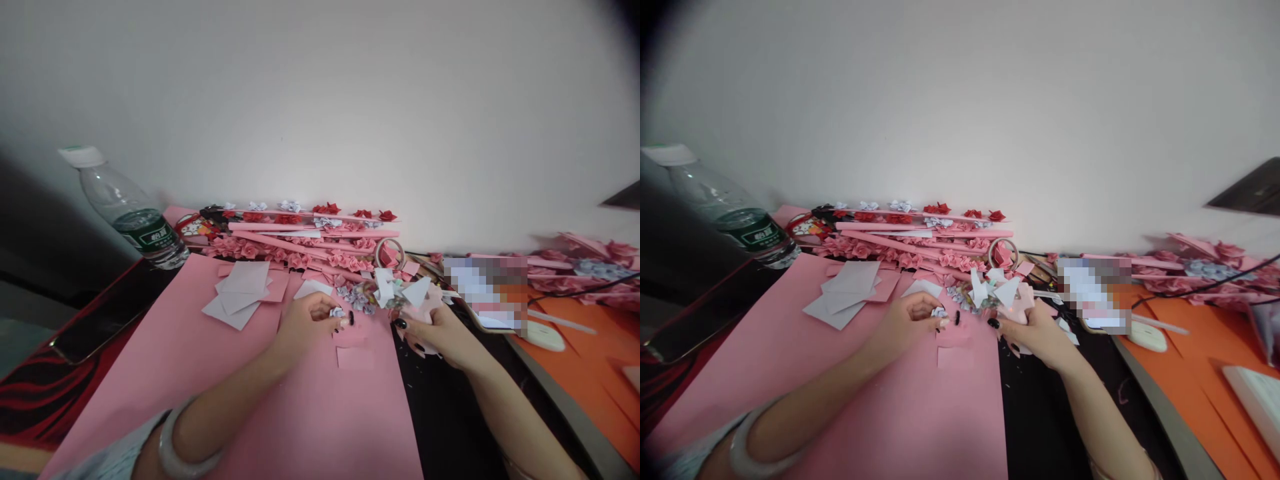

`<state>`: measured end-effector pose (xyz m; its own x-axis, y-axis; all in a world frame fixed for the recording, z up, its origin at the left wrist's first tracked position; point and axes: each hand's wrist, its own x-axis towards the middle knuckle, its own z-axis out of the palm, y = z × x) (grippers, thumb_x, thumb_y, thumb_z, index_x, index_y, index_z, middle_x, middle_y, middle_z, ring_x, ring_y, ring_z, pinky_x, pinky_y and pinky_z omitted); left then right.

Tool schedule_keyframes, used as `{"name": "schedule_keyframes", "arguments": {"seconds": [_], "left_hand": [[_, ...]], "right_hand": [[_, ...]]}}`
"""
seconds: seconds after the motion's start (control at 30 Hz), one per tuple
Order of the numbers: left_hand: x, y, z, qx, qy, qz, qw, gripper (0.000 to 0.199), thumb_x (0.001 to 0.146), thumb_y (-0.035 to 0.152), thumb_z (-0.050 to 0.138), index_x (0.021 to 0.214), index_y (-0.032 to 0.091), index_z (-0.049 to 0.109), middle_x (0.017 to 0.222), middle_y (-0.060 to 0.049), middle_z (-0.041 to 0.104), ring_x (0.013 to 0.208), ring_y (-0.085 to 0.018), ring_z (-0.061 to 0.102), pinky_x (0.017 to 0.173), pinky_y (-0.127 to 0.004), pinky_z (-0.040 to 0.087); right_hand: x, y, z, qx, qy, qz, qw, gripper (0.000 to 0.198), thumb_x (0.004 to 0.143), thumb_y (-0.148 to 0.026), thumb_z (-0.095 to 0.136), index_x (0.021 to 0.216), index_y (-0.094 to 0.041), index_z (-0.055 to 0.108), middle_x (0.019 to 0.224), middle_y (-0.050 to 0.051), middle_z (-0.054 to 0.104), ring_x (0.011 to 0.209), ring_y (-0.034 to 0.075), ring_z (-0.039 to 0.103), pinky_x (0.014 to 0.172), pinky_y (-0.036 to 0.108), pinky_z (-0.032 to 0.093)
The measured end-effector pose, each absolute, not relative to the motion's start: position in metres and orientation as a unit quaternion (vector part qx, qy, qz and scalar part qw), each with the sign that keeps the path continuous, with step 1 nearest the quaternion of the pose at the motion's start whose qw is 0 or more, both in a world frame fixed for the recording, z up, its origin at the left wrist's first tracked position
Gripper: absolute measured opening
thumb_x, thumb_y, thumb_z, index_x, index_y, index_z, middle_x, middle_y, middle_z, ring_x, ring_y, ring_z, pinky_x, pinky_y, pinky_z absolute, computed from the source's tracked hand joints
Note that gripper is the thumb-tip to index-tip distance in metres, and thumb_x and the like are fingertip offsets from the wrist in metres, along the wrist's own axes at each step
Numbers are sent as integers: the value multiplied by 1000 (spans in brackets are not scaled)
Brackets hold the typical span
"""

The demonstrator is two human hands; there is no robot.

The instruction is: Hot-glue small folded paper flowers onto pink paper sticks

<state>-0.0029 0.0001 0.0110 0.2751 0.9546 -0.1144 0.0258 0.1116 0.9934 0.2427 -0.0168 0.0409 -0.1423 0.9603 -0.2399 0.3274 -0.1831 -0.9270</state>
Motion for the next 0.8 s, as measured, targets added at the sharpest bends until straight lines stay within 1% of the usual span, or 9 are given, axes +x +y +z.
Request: {"name": "schedule_keyframes", "arguments": {"seconds": [0.1, 0.23, 0.4, 0.53, 0.8], "left_hand": [[-2, 0, 13, 539, 459, 390, 589, 13, 67, 16, 71, 77, 19, 64, 74, 0, 69, 70, -16, 65, 66, -26, 50], [-2, 0, 14, 543, 475, 389, 574, 15, 64, 13, 71, 77, 20, 65, 74, 0, 69, 74, -18, 66, 67, -27, 49], [-1, -1, 11, 544, 483, 392, 563, 18, 64, 15, 72, 79, 20, 65, 71, 2, 68, 74, -18, 66, 66, -26, 48], [-1, -1, 11, 548, 479, 394, 562, 16, 66, 16, 71, 79, 20, 64, 72, 2, 68, 75, -18, 65, 66, -25, 48], [-1, -1, 11, 565, 492, 393, 533, 16, 64, 13, 71, 76, 21, 64, 69, 3, 66, 70, -16, 65, 63, -24, 48]], "right_hand": [[237, -19, 41, -571, -568, 522, 281, 21, 70, -33, 68, 80, -17, 58, 50, -4, 52, 41, 8, 41, 38, 21, 34], [232, -20, 43, -578, -574, 521, 255, 24, 69, -30, 67, 86, -17, 56, 58, -5, 53, 46, 8, 45, 42, 21, 38], [226, -22, 45, -576, -592, 522, 213, 23, 71, -33, 65, 83, -16, 54, 54, -7, 48, 43, 7, 41, 40, 19, 34], [226, -23, 44, -581, -598, 513, 205, 22, 74, -35, 63, 82, -16, 55, 52, -7, 47, 42, 7, 41, 40, 19, 33], [226, -22, 41, -580, -609, 498, 212, 25, 74, -41, 63, 80, -18, 55, 51, -6, 47, 42, 9, 41, 39, 20, 33]]}}
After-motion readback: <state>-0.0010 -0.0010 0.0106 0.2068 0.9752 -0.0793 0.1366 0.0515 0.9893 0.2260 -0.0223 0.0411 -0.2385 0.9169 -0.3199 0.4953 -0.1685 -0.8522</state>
